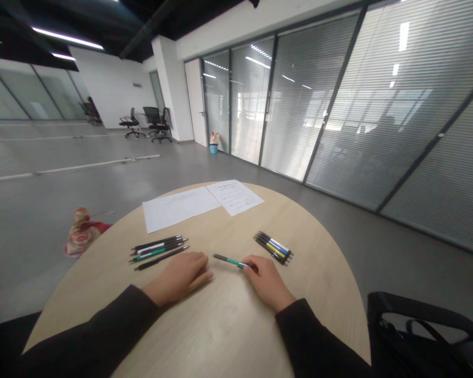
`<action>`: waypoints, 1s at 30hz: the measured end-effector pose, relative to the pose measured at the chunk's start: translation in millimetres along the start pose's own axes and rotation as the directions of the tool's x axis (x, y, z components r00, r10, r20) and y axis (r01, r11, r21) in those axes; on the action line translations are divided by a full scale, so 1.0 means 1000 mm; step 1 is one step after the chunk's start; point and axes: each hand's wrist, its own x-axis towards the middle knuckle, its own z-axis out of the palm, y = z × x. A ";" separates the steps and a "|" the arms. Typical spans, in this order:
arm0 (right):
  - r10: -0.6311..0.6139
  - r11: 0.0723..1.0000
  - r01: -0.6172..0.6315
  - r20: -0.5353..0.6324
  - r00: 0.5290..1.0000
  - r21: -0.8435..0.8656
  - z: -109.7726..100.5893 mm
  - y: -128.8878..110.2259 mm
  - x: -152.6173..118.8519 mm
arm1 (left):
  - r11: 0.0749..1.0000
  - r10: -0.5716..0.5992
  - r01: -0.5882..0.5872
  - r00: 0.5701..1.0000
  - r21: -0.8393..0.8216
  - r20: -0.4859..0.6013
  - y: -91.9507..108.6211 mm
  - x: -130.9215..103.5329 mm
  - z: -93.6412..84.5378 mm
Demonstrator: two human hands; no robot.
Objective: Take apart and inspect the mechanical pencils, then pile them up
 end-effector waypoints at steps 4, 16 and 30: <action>0.006 1.000 -0.006 -0.001 1.000 -0.013 0.000 0.000 0.000 | 0.998 0.042 -0.044 0.999 0.055 0.024 0.003 0.001 0.005; 0.007 1.000 -0.007 0.002 1.000 -0.030 -0.001 0.001 0.001 | 0.974 -0.052 0.041 0.998 -0.224 -0.042 -0.010 -0.002 0.011; 0.002 0.999 -0.002 0.000 1.000 -0.037 -0.001 0.002 0.000 | 0.834 -0.244 0.155 0.964 -0.530 -0.102 -0.012 0.002 0.012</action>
